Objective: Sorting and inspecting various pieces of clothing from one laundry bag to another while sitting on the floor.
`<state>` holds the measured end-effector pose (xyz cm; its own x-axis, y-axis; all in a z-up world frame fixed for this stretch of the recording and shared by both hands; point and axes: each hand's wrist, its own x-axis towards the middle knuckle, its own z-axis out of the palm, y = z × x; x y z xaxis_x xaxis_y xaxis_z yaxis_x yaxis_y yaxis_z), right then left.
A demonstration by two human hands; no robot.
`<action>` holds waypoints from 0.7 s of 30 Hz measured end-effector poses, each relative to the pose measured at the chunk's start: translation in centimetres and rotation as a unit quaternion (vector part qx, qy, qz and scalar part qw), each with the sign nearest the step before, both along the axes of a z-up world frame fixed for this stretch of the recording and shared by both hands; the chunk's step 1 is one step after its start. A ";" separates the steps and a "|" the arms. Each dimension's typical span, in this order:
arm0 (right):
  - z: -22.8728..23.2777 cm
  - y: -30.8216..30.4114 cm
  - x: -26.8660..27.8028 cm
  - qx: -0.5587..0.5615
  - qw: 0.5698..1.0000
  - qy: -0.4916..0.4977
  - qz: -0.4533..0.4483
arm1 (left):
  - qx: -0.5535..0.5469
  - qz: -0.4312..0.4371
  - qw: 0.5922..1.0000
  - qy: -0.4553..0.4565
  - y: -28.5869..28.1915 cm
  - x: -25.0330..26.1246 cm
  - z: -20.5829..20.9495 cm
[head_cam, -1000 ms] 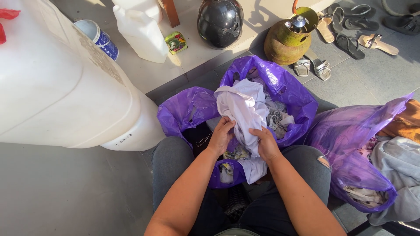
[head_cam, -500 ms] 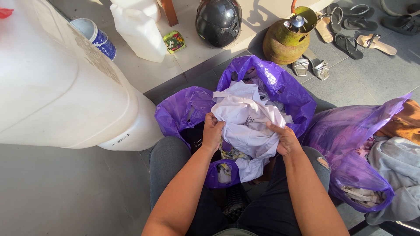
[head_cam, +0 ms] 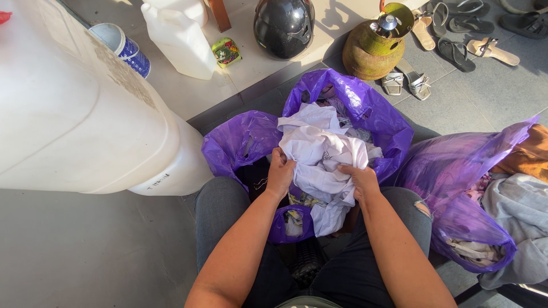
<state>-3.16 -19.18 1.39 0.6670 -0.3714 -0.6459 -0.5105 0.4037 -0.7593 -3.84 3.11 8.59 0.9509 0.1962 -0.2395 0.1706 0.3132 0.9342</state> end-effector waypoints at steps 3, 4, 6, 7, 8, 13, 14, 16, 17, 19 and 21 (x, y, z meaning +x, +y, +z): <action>-3.8 -1.7 1.0 0.015 0.999 0.013 -0.043 | 0.014 -0.003 1.000 0.004 0.3 0.0 -0.7; -4.9 -2.1 1.2 0.015 0.999 0.013 -0.043 | 0.014 -0.003 1.000 0.005 0.2 -0.1 -0.5; -7.1 -3.1 1.7 0.082 0.994 -0.005 -0.074 | 0.028 -0.006 1.000 0.011 0.2 -0.1 -0.2; -6.8 -3.1 1.8 0.082 0.994 -0.005 -0.074 | 0.028 -0.006 1.000 0.011 0.2 0.1 -0.5; -6.5 -3.1 1.8 0.131 0.987 -0.008 -0.090 | 0.041 -0.010 0.999 0.016 0.3 0.2 -0.9; 1.1 -0.9 1.5 0.256 0.961 -0.025 -0.103 | 0.085 -0.022 0.995 0.038 0.3 0.5 -3.7; 0.8 -1.2 1.5 0.280 0.955 -0.032 -0.090 | 0.103 -0.031 0.993 0.049 0.4 0.6 -4.6; 0.2 -1.5 1.5 0.304 0.949 -0.040 -0.078 | 0.120 -0.041 0.990 0.060 0.4 0.7 -5.6; -0.1 -1.7 1.6 0.315 0.945 -0.040 -0.078 | 0.150 -0.048 0.984 0.078 0.4 0.8 -5.6; -0.7 -2.1 1.7 0.326 0.941 -0.041 -0.079 | 0.179 -0.056 0.977 0.096 0.4 0.9 -5.9; -1.1 -2.4 1.7 0.340 0.936 -0.047 -0.074 | 0.190 -0.048 0.975 0.103 0.5 0.8 -6.4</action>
